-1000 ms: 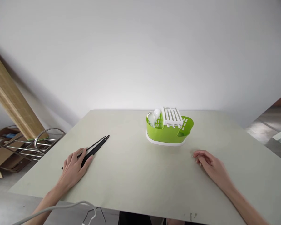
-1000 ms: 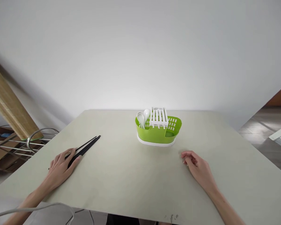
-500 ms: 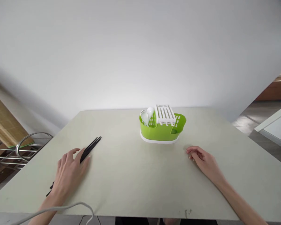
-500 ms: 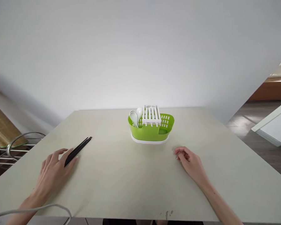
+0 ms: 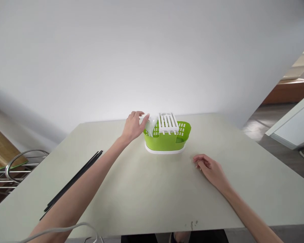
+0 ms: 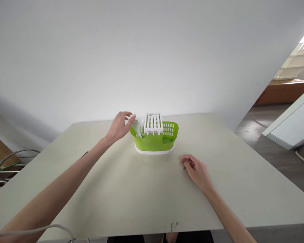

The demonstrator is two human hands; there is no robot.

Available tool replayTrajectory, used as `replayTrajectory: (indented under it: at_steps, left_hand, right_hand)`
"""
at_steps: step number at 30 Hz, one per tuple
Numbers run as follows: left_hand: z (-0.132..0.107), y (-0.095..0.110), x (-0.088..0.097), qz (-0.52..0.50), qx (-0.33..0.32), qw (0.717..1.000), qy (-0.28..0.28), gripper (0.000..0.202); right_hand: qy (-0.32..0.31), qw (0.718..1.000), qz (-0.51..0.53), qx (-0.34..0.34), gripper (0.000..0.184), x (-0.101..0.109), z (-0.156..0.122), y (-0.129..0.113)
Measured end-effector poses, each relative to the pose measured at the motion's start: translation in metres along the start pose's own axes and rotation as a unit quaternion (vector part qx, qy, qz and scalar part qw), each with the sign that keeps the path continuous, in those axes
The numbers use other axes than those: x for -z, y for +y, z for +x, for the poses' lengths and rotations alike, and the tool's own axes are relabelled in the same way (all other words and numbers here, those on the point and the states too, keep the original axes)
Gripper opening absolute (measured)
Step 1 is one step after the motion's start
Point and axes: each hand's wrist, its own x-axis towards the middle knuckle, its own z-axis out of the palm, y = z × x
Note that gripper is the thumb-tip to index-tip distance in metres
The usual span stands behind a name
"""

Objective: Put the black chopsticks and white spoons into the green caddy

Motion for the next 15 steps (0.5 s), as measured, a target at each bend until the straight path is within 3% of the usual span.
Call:
replayTrajectory:
  at_steps: [2, 5, 10, 15]
  left_hand:
    - [0.025, 0.009, -0.012, 0.034, -0.015, 0.999, -0.014, 0.049]
    - [0.044, 0.017, -0.025, 0.076, -0.053, 0.994, -0.053, 0.059]
    - [0.044, 0.02, -0.035, 0.123, -0.081, 0.988, -0.041, 0.061]
    - [0.041, 0.013, -0.039, 0.174, -0.087, 0.978, -0.077, 0.076]
  right_hand:
    - [0.002, 1.0, 0.008, 0.004, 0.022, 0.0, 0.001, -0.001]
    - [0.005, 1.0, 0.016, 0.015, 0.023, -0.001, 0.001, -0.001]
    - [0.002, 1.0, 0.019, 0.011, 0.022, 0.0, 0.002, -0.003]
    - [0.0, 1.0, 0.02, 0.01, 0.023, 0.001, 0.001, -0.005]
